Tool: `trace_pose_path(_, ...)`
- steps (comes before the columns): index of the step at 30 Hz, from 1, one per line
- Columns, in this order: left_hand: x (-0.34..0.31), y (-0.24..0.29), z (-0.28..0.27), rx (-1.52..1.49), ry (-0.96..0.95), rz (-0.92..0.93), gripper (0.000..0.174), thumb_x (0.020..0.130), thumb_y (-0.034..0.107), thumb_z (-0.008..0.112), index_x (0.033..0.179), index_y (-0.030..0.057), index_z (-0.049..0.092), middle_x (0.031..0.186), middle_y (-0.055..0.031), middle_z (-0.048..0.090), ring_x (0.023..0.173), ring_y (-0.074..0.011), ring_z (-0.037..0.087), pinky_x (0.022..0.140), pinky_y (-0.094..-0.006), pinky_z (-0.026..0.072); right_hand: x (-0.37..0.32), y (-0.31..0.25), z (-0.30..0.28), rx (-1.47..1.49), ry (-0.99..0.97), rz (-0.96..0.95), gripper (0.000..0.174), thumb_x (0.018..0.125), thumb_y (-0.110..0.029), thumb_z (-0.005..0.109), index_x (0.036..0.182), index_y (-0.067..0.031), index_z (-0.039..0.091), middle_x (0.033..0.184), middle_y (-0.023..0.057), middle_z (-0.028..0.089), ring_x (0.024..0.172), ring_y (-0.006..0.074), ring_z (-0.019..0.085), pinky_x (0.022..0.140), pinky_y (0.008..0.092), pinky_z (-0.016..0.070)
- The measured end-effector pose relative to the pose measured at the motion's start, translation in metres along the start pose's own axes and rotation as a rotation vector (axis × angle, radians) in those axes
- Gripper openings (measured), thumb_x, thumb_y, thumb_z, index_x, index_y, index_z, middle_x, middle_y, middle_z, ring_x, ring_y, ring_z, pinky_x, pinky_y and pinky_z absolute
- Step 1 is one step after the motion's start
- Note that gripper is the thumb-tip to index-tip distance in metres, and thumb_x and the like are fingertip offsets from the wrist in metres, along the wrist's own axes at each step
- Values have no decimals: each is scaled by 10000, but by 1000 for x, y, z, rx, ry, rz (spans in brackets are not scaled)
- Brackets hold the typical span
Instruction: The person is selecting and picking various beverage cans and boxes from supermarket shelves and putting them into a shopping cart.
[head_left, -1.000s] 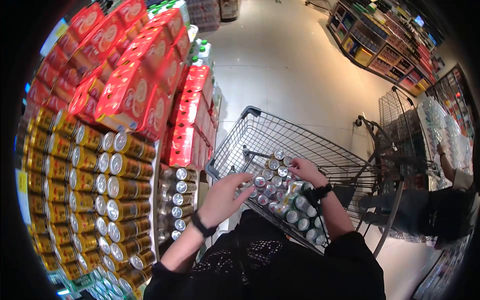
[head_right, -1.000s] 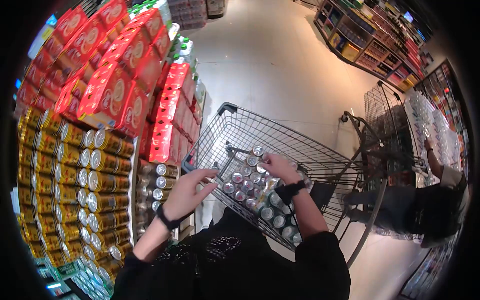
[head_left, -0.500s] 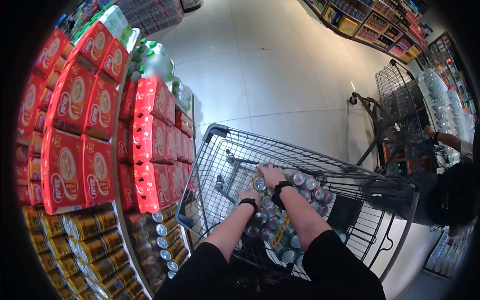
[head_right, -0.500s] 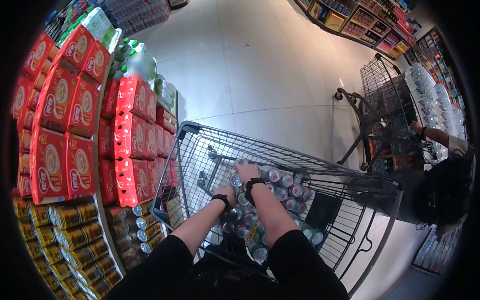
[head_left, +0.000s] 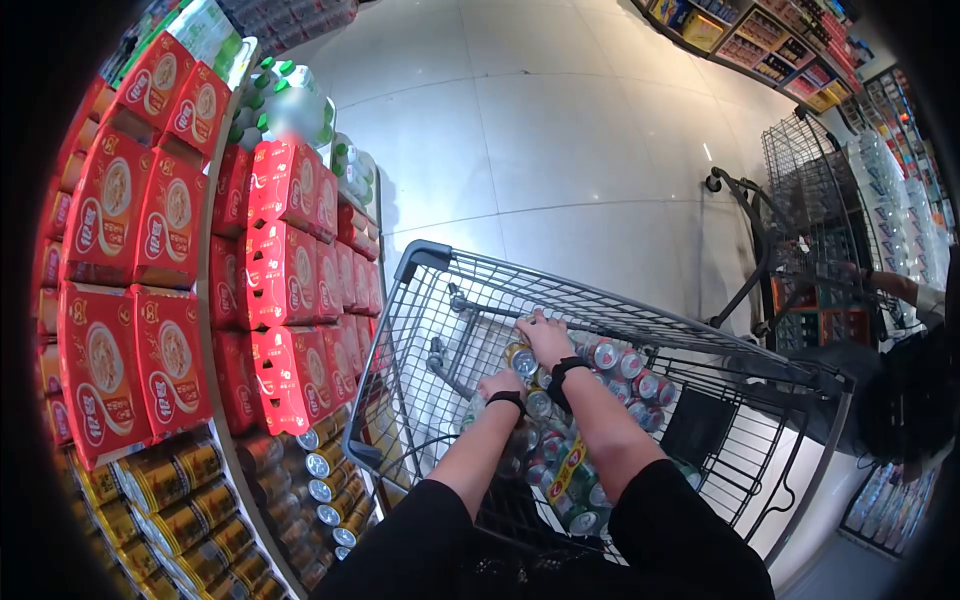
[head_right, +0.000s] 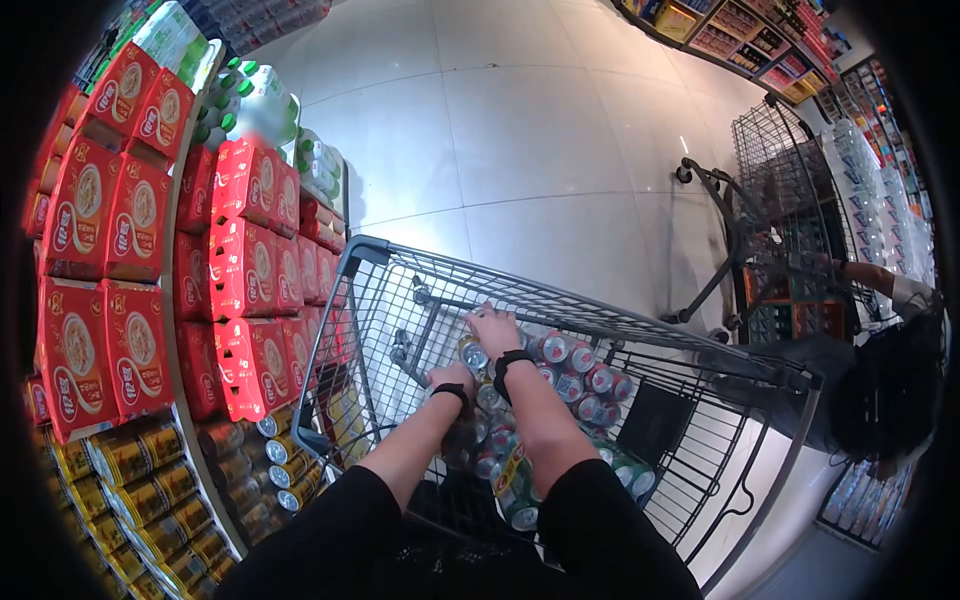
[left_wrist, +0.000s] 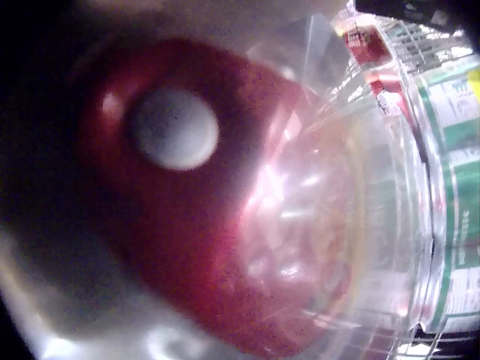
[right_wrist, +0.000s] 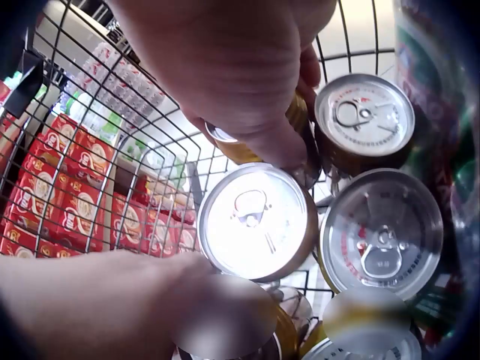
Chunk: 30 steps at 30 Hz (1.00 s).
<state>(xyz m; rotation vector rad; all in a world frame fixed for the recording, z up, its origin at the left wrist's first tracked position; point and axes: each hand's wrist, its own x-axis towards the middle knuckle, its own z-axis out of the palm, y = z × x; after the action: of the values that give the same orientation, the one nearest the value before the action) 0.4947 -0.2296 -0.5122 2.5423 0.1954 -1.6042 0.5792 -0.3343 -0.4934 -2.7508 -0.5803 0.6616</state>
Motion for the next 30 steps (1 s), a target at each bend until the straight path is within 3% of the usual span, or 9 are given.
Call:
trace_pose_path(3,-6,-11,0,-121,69,37,419,932,314,466,1201,16,585,1252,-208,593,1063,-374,630,916,-597,419,-4,2,-17,20,-22,20,342,844,-109,560,1154,-249,586,1236,195,545,1028,368,614,942,545,390)
trace_pose_path(7,8,-4,-5,61,-83,36,413,921,301,485,1207,23,592,1250,-206,595,1092,-406,608,903,-614,405,-5,-1,-39,101,-65,56,474,743,-52,651,1167,-251,575,1189,171,546,1036,347,614,936,584,379)
trace_pose_path(12,12,18,-17,350,-254,-44,761,739,376,740,1379,97,439,1190,-132,630,1107,-308,610,886,-595,411,-9,-4,-57,218,-56,32,464,749,-22,605,1163,-231,578,1178,170,575,1049,349,610,922,584,384)
trace_pose_path(15,0,12,-18,247,-150,16,594,833,331,644,1353,93,482,1192,-112,636,1081,-325,621,856,-597,411,-11,-2,-71,295,-69,15,476,739,-34,620,1178,-211,574,1042,118,651,1145,323,563,934,608,368)
trace_pose_path(20,5,12,-14,316,-161,142,465,908,276,559,1340,115,499,1233,-104,623,1075,-316,626,855,-600,421,-11,2,-72,247,-47,-23,454,745,-76,648,1177,-190,569,1033,88,660,1164,296,546,918,628,365)
trace_pose_path(22,8,16,-5,317,-10,173,356,946,279,480,1244,123,595,1182,-131,646,1032,-338,645,780,-588,471,-14,1,-79,257,-56,-22,444,744,-100,661,1170,-186,568,1024,90,660,1154,297,546,913,624,369)
trace_pose_path(26,-58,2,-52,-102,48,109,383,991,331,391,1202,128,639,1181,-103,651,1049,-288,650,699,-510,546,-19,2,-93,249,-99,-72,508,695,-180,726,1168,-201,543,1057,122,611,1090,310,561,883,588,402)
trace_pose_path(27,-52,-8,-42,72,108,249,442,1012,367,335,1211,104,629,1164,-75,661,1044,-248,656,741,-471,555,-22,1,-97,203,-87,-101,544,659,-169,741,1167,-197,548,1094,132,583,1051,323,580,867,524,443)
trace_pose_path(30,-92,-24,-83,6,107,281,499,834,365,666,1243,91,586,1201,-136,615,1060,-308,638,833,-416,544,-32,-7,-123,213,-113,-150,584,613,-136,751,1161,-191,555,1137,137,552,1036,342,587,854,427,499)
